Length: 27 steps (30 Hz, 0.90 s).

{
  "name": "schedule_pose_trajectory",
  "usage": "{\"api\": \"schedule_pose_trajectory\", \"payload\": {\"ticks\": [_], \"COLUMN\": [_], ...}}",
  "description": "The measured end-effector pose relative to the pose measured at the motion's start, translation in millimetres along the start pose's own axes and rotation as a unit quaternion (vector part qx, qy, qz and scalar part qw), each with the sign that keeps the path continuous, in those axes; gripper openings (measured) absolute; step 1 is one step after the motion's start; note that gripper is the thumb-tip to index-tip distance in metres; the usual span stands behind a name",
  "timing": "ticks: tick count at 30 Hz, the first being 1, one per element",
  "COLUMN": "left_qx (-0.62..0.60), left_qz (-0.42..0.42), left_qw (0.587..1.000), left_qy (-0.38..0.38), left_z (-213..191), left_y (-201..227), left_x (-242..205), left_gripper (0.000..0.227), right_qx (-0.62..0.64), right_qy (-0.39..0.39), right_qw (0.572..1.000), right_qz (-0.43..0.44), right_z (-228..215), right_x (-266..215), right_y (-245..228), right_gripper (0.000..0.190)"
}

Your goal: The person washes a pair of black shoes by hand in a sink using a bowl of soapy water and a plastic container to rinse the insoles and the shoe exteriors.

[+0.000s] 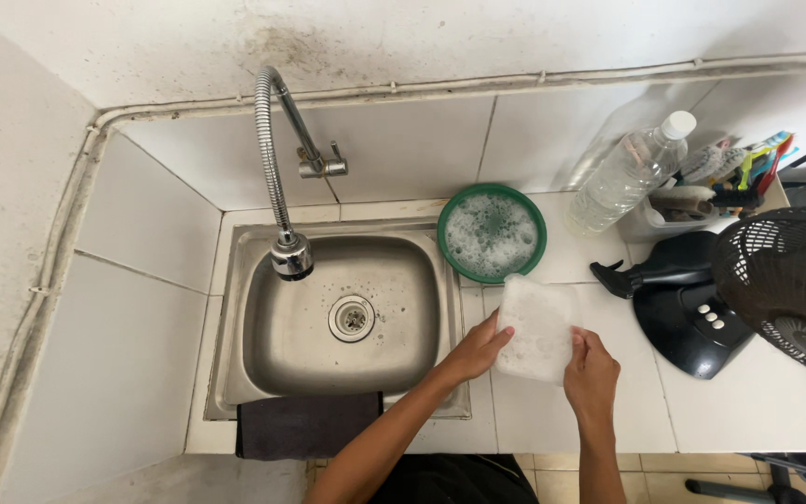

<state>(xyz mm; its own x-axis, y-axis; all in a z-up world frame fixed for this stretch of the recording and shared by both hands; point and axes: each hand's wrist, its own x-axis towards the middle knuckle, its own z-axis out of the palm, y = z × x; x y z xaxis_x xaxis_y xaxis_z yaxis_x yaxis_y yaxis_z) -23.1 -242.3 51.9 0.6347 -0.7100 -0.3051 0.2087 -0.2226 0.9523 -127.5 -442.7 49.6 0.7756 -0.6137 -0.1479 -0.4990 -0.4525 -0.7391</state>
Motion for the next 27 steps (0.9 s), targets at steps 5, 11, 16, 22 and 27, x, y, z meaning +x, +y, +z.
{"api": "schedule_pose_trajectory", "payload": {"ticks": [5,11,16,22,27], "left_qx": [0.112,0.127,0.129,0.123,0.149], "left_qz": [0.049,0.069,0.094,-0.039,0.041], "left_qw": [0.992,0.989,0.986,0.985,0.975], "left_qy": [0.015,0.027,0.041,0.116,0.160], "left_z": [14,22,25,22,22], "left_y": [-6,-8,-5,-1,-3], "left_x": [22,37,39,44,41], "left_gripper": [0.054,0.038,0.038,0.053,0.050], "right_qx": [0.004,0.014,0.009,-0.017,-0.072], "right_qy": [0.014,0.015,0.021,-0.019,0.046], "right_qw": [1.000,1.000,1.000,0.998,0.996], "right_qz": [-0.002,0.011,0.010,0.058,0.032], "right_z": [-4,-1,1,-2,-2], "right_x": [3,8,11,20,18], "right_y": [5,10,14,20,13], "right_gripper": [0.040,0.040,0.043,0.049,0.038]}}
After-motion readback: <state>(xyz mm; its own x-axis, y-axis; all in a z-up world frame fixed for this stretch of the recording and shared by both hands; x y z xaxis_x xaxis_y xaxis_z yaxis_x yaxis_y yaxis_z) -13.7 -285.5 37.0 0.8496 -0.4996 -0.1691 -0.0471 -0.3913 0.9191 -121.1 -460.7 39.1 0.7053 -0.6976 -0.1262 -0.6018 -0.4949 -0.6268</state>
